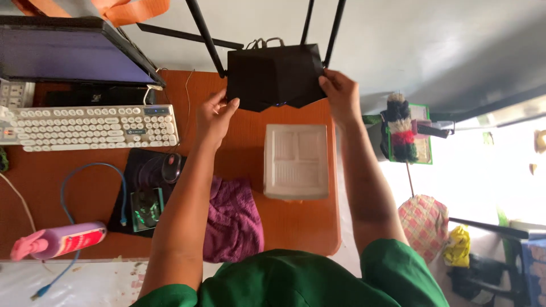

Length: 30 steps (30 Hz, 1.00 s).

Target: The person tidies a home office by dusting a wall with a duster, then wiping a desk and its items with a cloth. They move a plastic organizer and a router to clean underneath, then wipe the monitor and keyboard.

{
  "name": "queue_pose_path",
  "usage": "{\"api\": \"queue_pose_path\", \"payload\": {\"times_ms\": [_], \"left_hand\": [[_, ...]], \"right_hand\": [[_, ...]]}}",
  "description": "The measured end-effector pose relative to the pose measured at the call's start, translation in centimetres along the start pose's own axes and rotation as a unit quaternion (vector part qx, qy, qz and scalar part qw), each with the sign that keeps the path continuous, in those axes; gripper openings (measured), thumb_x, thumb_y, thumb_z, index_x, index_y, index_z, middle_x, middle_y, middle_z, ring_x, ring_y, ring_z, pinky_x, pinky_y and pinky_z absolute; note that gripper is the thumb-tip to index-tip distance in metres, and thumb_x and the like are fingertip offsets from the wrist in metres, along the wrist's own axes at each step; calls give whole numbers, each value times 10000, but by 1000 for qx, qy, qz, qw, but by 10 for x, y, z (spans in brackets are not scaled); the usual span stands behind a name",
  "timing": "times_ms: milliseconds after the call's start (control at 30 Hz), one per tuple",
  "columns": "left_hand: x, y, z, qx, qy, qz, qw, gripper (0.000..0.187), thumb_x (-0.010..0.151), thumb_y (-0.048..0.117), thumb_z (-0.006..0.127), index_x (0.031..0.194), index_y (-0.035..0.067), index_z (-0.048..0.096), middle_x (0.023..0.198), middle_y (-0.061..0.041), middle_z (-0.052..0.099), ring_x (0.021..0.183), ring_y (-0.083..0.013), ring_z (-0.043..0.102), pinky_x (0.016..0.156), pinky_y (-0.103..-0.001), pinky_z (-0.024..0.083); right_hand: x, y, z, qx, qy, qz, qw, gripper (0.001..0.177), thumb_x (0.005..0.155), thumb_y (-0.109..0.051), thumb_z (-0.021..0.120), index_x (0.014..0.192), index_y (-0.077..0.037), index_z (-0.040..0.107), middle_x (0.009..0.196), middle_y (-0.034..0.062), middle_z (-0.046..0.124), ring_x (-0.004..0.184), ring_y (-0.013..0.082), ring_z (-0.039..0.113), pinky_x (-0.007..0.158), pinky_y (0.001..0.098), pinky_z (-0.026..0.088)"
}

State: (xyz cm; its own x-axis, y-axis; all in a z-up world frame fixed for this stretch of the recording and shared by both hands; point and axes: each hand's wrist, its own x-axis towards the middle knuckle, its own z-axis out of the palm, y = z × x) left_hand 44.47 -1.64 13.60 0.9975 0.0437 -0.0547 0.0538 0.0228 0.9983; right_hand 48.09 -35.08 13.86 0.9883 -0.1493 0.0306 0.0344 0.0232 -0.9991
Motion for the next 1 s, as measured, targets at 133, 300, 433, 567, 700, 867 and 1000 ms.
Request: {"api": "queue_pose_path", "payload": {"times_ms": [133, 300, 433, 567, 700, 867, 1000], "left_hand": [[-35, 26, 1, -19, -20, 19, 999, 533, 939, 152, 777, 1408, -32, 603, 1106, -35, 690, 986, -115, 683, 879, -264, 565], [-81, 36, 3, -35, -37, 34, 998, 578, 921, 161, 782, 1401, -68, 554, 1116, -66, 704, 954, -124, 695, 831, -244, 589], [-118, 33, 8, -12, -58, 91, 994, 503, 950, 150, 765, 1359, -85, 590, 1128, -101, 690, 967, -139, 707, 814, -254, 625], [-151, 30, 13, -43, -82, 118, 989, 451, 988, 108, 745, 1376, -86, 623, 1104, -131, 688, 942, -164, 677, 826, -280, 613], [-171, 25, 12, -62, -90, 129, 986, 428, 990, 100, 714, 1361, -79, 598, 1225, -130, 691, 1106, -180, 698, 957, -298, 618], [-184, 10, 8, -53, -83, 137, 986, 426, 994, 101, 721, 1364, -71, 599, 1236, -135, 672, 1102, -180, 696, 952, -294, 629], [-195, -3, 8, -48, -78, 139, 986, 440, 999, 103, 723, 1382, -72, 594, 1211, -129, 641, 1101, -175, 688, 941, -297, 607]], "right_hand": [[-47, -41, -4, -19, 24, -28, 999, 287, 1006, -48, 675, 1249, 104, 669, 1090, 116, 747, 994, 131, 695, 910, 259, 567], [-113, -60, -13, 9, 28, -65, 997, 272, 1025, -23, 667, 1247, 134, 660, 1095, 125, 730, 996, 141, 676, 913, 264, 551], [-159, -62, -21, 4, 59, -81, 995, 266, 1027, -1, 648, 1248, 147, 650, 1119, 139, 723, 1024, 150, 669, 949, 276, 534], [-194, -61, -24, 30, 69, -75, 994, 284, 1026, -1, 628, 1275, 135, 638, 1148, 149, 718, 1053, 161, 674, 981, 290, 530], [-217, -47, -27, 76, 65, -73, 992, 303, 1037, -4, 623, 1304, 139, 617, 1183, 164, 713, 1082, 178, 676, 1006, 304, 529], [-235, -30, -28, 105, 66, -67, 990, 318, 1044, -9, 611, 1322, 145, 598, 1213, 168, 711, 1110, 181, 678, 1028, 310, 528], [-243, -20, -27, 117, 74, -64, 988, 329, 1050, -20, 608, 1333, 146, 594, 1214, 164, 711, 1107, 179, 678, 1020, 308, 531]]}}
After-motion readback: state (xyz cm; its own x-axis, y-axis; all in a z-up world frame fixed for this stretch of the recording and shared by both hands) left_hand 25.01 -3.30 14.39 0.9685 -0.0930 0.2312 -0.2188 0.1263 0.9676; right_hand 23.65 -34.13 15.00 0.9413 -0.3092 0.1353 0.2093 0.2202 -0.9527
